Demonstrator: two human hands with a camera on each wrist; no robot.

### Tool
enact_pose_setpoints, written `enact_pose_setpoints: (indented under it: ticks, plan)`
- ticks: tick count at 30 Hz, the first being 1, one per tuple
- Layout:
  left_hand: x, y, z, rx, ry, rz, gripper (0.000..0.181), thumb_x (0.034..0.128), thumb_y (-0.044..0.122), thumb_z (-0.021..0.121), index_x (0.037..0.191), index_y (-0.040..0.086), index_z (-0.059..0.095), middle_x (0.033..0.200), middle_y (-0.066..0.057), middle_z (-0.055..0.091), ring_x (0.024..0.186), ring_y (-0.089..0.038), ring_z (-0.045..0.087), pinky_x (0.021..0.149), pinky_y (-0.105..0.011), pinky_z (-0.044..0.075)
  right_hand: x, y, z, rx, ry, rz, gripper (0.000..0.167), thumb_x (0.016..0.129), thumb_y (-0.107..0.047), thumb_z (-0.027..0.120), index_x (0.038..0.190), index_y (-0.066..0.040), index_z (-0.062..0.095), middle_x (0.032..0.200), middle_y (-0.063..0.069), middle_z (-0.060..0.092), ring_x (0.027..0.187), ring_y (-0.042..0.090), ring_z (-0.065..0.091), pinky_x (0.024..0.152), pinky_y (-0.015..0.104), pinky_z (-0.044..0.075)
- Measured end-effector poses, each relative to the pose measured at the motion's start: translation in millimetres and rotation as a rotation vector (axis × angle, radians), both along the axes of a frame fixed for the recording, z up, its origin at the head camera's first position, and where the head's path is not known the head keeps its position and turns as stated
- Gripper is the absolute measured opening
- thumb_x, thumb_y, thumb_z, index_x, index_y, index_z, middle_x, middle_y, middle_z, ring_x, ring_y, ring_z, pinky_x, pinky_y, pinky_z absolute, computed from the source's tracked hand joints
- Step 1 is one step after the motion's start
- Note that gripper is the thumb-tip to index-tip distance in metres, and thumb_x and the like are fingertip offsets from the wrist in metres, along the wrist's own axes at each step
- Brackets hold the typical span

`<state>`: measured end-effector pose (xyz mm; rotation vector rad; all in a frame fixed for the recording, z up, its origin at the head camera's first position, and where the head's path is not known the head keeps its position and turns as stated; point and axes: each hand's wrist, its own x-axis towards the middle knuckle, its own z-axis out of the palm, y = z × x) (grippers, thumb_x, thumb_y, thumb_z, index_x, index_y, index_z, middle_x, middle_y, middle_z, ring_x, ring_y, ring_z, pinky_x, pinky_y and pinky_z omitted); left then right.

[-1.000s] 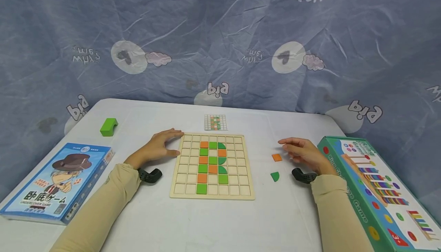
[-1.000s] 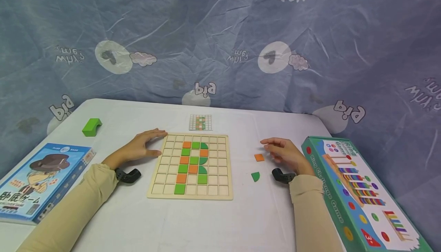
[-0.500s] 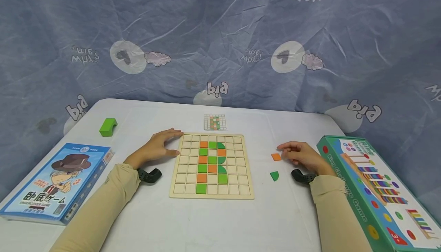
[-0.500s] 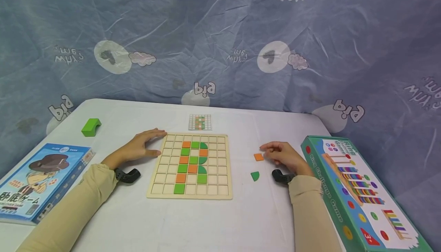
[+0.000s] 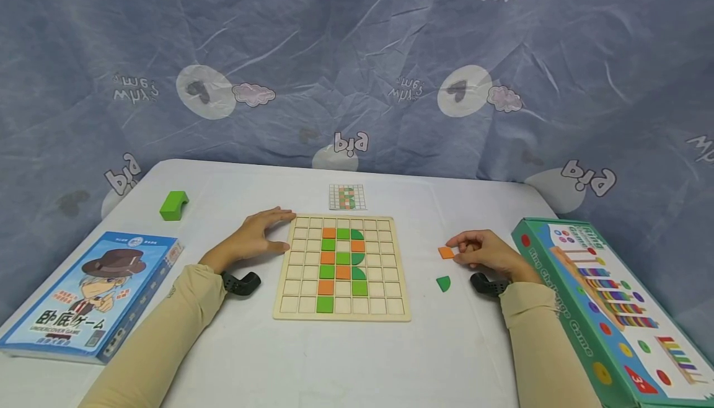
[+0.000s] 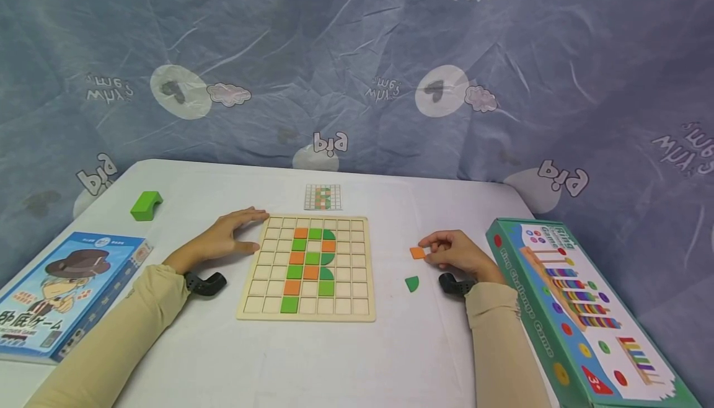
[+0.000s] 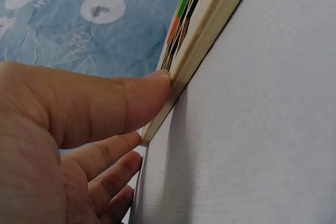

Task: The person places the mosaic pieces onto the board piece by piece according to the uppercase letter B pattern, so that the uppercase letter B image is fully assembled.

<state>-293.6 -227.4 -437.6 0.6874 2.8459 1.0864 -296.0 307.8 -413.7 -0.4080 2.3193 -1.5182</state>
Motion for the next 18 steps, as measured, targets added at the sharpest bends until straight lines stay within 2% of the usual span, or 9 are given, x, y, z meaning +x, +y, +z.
enact_pose_setpoints:
  ticks: [9, 18]
  plan:
    - [-1.3, -0.2, -2.0, -0.005, -0.014, 0.006, 0.076, 0.0922, 0.025, 0.082, 0.158, 0.001, 0.052, 0.167, -0.025, 0.044, 0.160, -0.049, 0.025, 0.127, -0.071, 0.010, -1.4, -3, -2.4, -0.001, 0.012, -0.008, 0.035, 0.091, 0.003, 0.079, 0.119, 0.018, 0.064, 0.086, 0.000, 0.060, 0.064, 0.007, 0.052, 0.056, 0.020, 0.050]
    - [-0.1, 0.4, 0.0, -0.002, -0.006, 0.001, 0.077, 0.0919, 0.026, 0.082, 0.158, 0.001, 0.053, 0.167, -0.025, 0.044, 0.160, -0.050, 0.025, 0.126, -0.072, 0.011, -3.2, -15, 0.7, 0.055, 0.064, 0.028, 0.036, 0.093, -0.003, 0.077, 0.121, 0.014, 0.063, 0.098, 0.006, 0.068, 0.070, 0.010, 0.058, 0.058, 0.025, 0.054]
